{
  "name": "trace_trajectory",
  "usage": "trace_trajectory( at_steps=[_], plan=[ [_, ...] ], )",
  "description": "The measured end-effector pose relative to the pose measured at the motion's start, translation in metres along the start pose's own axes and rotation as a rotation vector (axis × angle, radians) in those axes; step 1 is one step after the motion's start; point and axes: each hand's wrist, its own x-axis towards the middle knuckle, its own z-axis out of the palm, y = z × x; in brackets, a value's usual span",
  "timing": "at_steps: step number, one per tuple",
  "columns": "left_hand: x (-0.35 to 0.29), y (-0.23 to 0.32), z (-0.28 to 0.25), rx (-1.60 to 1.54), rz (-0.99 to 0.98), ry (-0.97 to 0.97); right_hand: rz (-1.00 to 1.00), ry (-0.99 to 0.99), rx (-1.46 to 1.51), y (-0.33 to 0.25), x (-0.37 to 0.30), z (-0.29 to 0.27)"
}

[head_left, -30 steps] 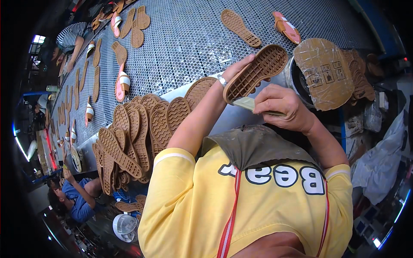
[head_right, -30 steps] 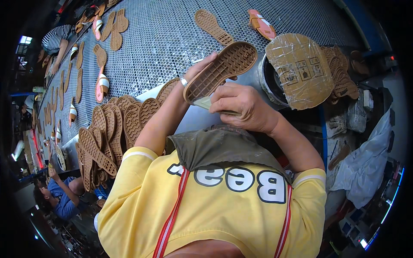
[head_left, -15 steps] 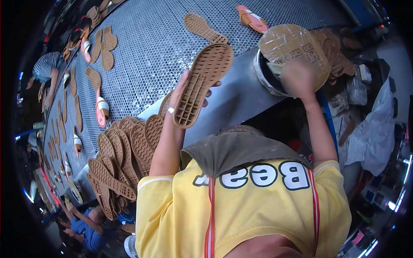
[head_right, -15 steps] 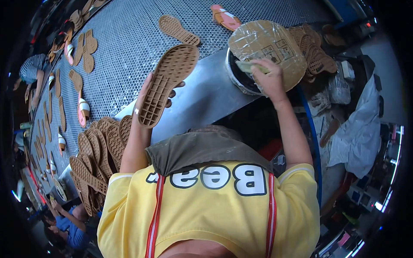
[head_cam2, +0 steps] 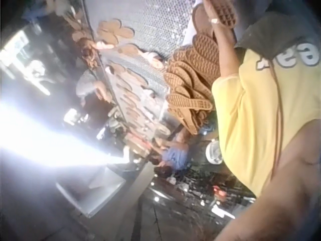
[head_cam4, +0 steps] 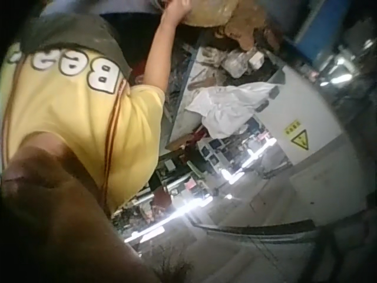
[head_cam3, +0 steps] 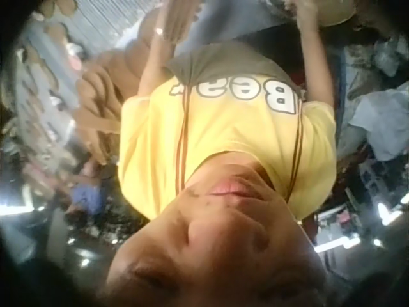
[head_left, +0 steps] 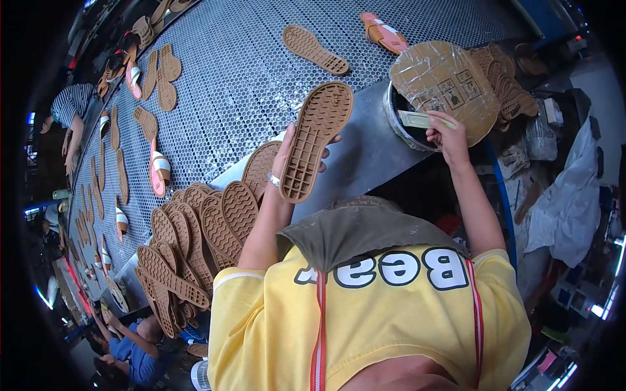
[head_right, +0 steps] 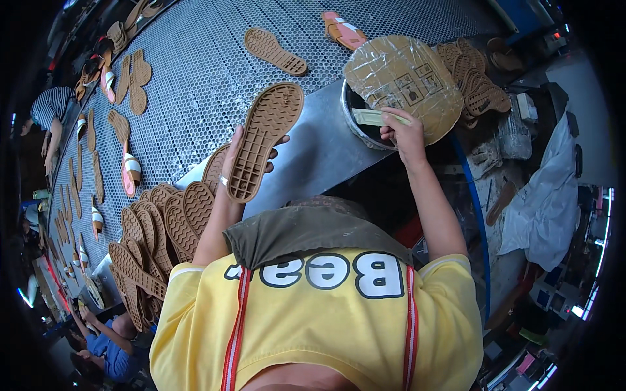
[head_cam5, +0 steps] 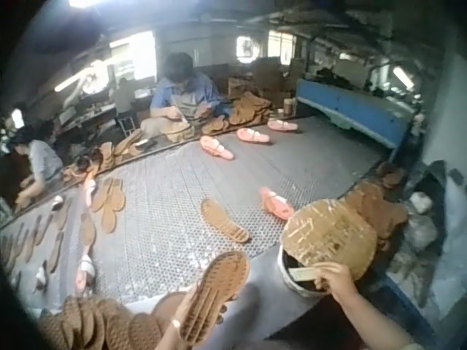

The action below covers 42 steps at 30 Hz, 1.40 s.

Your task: Applying glue to the bottom of shoe soles using a brush and placing them on a conveyor belt.

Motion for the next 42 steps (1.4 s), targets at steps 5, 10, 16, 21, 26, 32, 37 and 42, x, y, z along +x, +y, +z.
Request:
trace_trajectory(
  at_steps=[5,10,16,21,26,32,37,42],
  plan=[
    [-0.008,-0.004,0.004,-0.077,-0.043,-0.040,0.043,-0.125,0.272,-0.014,-0.012,0.016],
    [-0.020,-0.003,0.023,0.030,-0.044,0.001,-0.280,-0.157,-0.049,-0.054,-0.028,0.060],
    [-0.031,-0.002,0.036,0.031,-0.074,0.005,-0.763,-0.360,-0.355,-0.088,-0.035,0.105],
    [-0.038,0.000,0.039,0.020,-0.067,0.000,-0.927,-0.441,-0.413,-0.095,-0.027,0.117],
    [-0.040,0.000,0.032,0.010,0.024,-0.043,-1.024,-0.298,-0.546,-0.092,-0.032,0.118],
    [-0.037,0.000,0.033,0.078,0.067,-0.014,-1.191,-0.077,-0.651,-0.077,-0.041,0.138],
    [-0.026,0.000,0.034,0.114,0.104,0.026,-1.196,0.033,-0.643,-0.073,-0.039,0.159],
    [-0.007,0.005,0.045,0.173,0.244,0.141,-1.043,-0.021,-0.639,-0.087,-0.048,0.175]
  ],
)
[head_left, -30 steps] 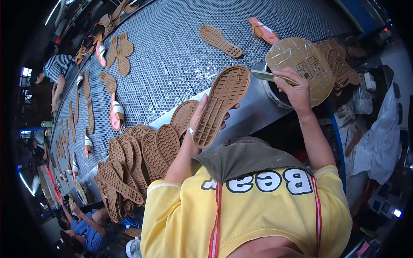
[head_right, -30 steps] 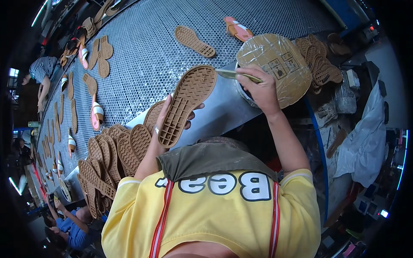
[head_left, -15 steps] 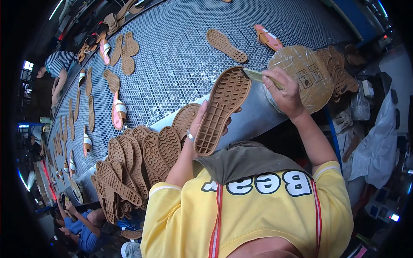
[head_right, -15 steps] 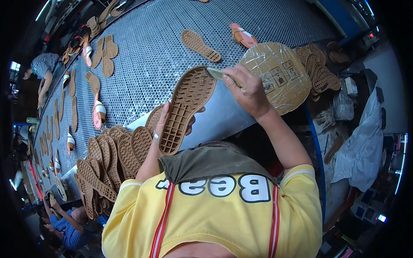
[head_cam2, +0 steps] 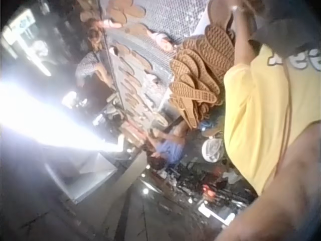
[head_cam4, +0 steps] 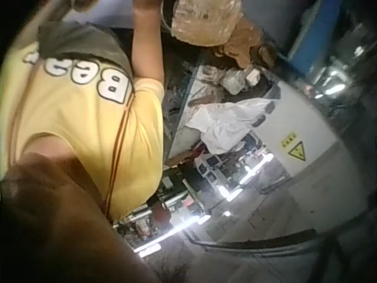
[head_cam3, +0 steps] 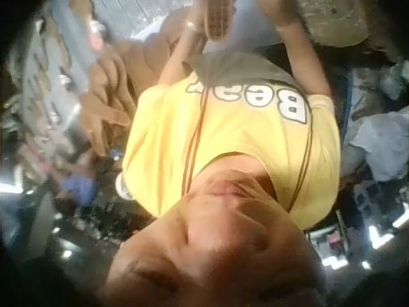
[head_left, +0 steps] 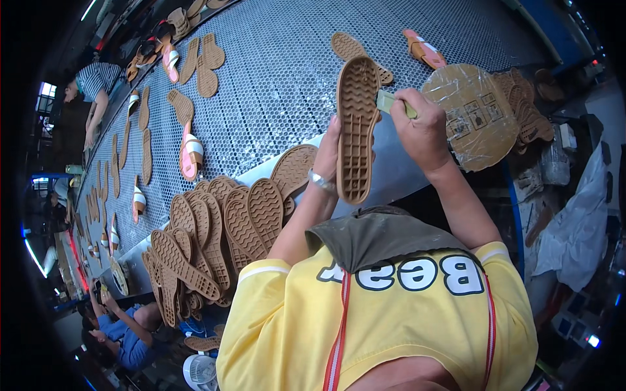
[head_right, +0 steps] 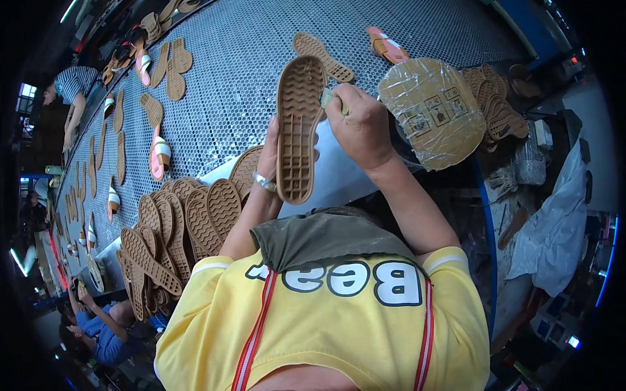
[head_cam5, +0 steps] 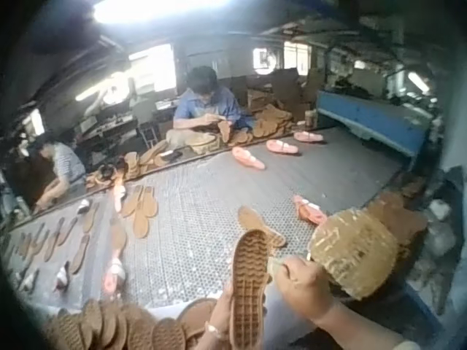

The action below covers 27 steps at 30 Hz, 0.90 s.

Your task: Applying glue to the bottom of shoe soles using a brush and placing them on a conveyor belt.

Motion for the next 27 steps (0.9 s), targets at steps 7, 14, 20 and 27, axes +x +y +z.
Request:
trace_trajectory(
  at_steps=[7,14,20,27],
  plan=[
    [0.038,0.005,0.002,-0.118,0.209,0.178,-0.056,-0.123,0.097,-0.033,-0.024,0.003],
    [0.035,0.015,-0.013,-0.077,0.133,-0.022,0.019,-0.400,0.202,-0.055,-0.048,-0.017],
    [0.025,0.022,-0.021,-0.123,0.099,-0.052,0.233,-0.492,0.539,-0.036,-0.024,-0.036],
    [0.005,0.012,-0.014,-0.123,0.005,-0.059,0.390,-0.581,0.647,0.012,0.008,-0.022]
  ],
)
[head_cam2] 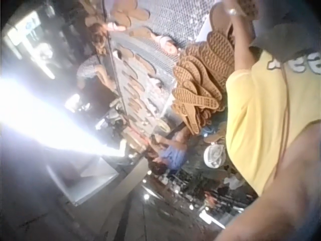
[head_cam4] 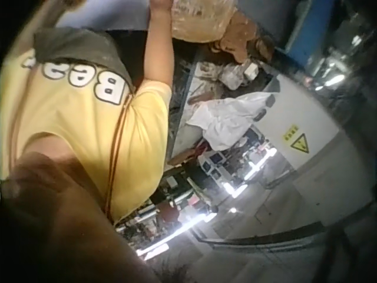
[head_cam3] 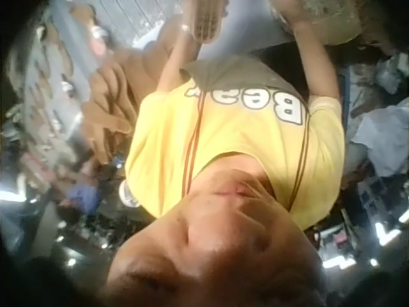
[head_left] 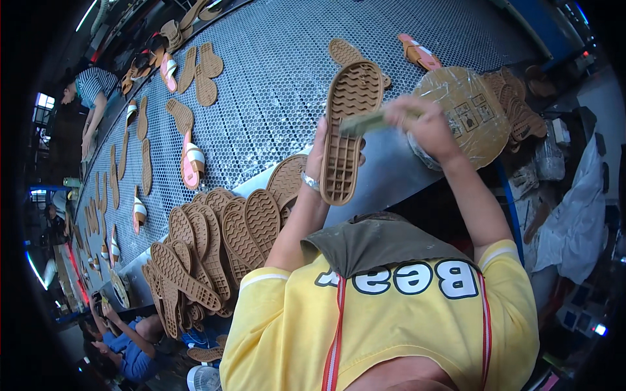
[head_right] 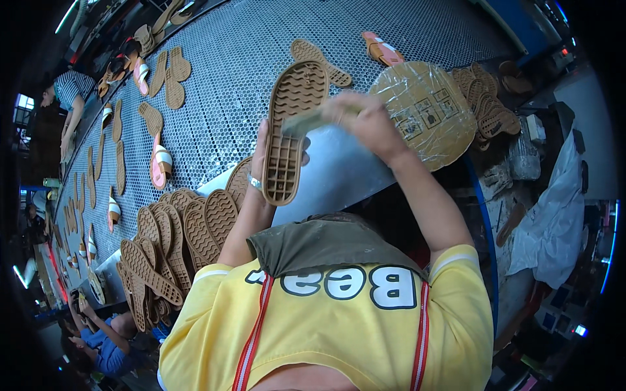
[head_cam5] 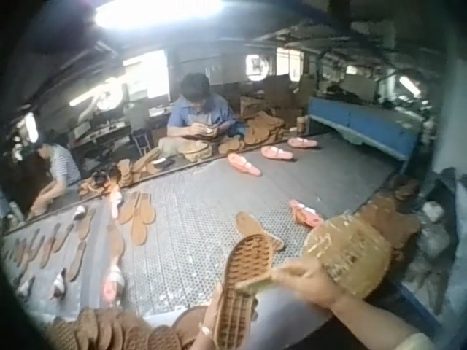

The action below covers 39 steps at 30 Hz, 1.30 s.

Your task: Applying glue to the bottom of shoe soles using a brush and placing them on a conveyor belt.

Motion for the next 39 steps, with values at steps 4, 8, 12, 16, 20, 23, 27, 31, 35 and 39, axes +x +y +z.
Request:
trace_trajectory(
  at_steps=[4,8,12,16,20,23,27,31,35,39],
  plan=[
    [-0.013,-0.002,0.004,0.029,-0.056,-0.103,-0.377,0.504,-0.367,0.012,0.022,-0.016],
    [-0.007,0.003,-0.013,-0.009,-0.050,-0.051,-0.777,0.239,-0.749,0.012,0.006,0.022],
    [0.008,0.013,-0.030,0.076,0.002,0.071,-0.734,-0.005,-0.604,0.002,-0.040,0.069],
    [0.009,0.022,-0.018,-0.035,0.094,-0.006,-0.616,0.008,-0.515,-0.001,-0.039,0.065],
    [0.010,0.023,-0.021,0.071,0.048,0.039,-0.445,0.441,-0.346,-0.008,-0.016,0.066],
    [0.012,0.019,0.004,-0.024,0.171,0.236,-0.518,0.415,-0.575,0.001,-0.013,0.073],
    [0.016,0.022,-0.020,0.037,0.180,0.088,-0.474,0.276,-0.704,-0.011,-0.037,0.093],
    [0.012,0.023,-0.020,0.065,0.171,0.096,-0.306,0.185,-0.485,-0.016,-0.037,0.088],
    [0.002,0.023,-0.018,0.095,0.103,0.110,0.104,0.206,-0.174,-0.034,-0.011,0.065],
    [-0.005,0.017,-0.016,0.076,0.060,0.007,0.071,0.473,-0.156,-0.020,0.013,0.040]
  ],
)
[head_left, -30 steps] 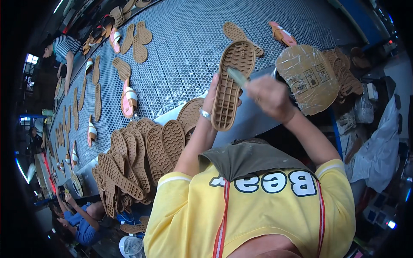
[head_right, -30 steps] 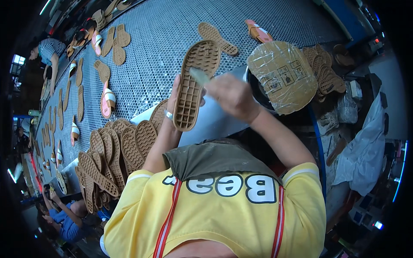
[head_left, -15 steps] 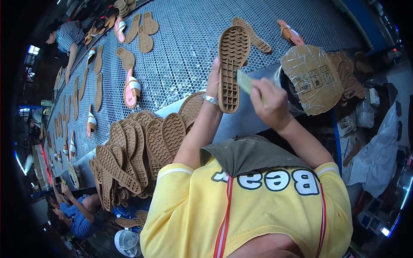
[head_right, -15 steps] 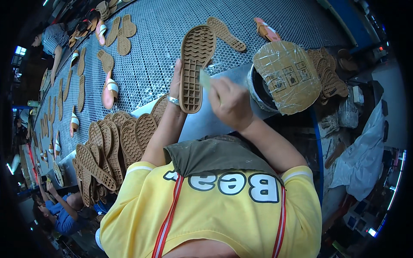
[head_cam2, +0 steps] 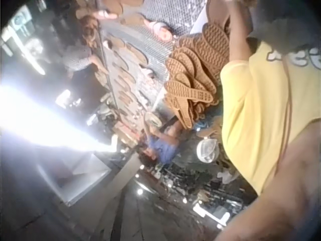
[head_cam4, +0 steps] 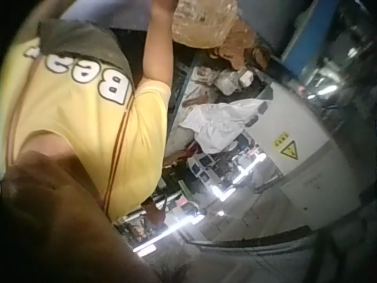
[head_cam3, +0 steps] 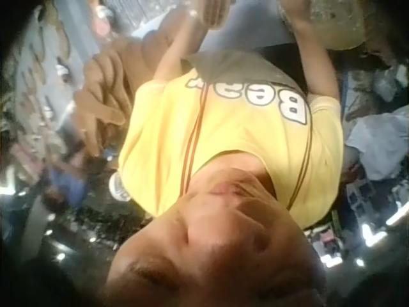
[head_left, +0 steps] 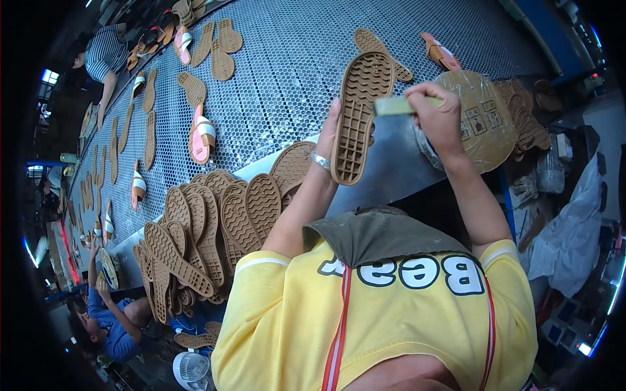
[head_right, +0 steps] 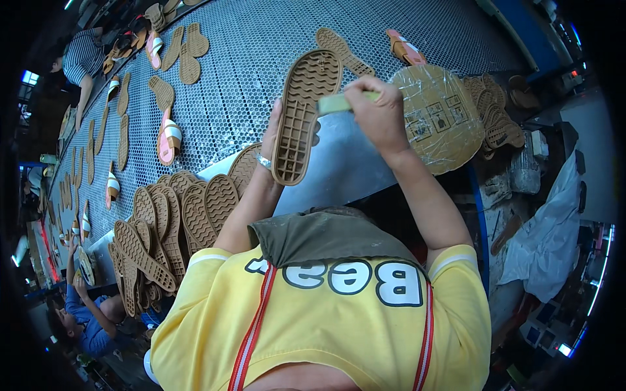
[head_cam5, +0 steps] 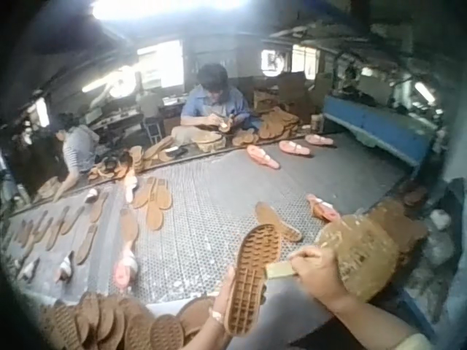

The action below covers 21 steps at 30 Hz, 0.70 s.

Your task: Applying glue to the bottom of shoe soles using a brush and placing them on a conveyor belt.

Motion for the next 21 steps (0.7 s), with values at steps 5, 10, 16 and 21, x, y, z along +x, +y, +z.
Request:
trace_trajectory(
  at_steps=[5,10,16,21],
  plan=[
    [-0.010,0.002,0.004,-0.105,-0.062,0.055,-0.582,-0.006,-0.221,-0.002,-0.007,0.016],
    [-0.005,0.006,-0.013,-0.245,-0.045,-0.082,-0.909,-0.318,-0.344,0.001,-0.060,0.038],
    [-0.010,0.012,-0.018,-0.257,-0.016,-0.176,-0.738,-0.532,-0.094,-0.013,-0.075,0.039],
    [-0.027,0.017,0.009,-0.218,-0.013,0.012,-0.167,-0.459,0.176,-0.003,-0.049,0.035]
  ],
)
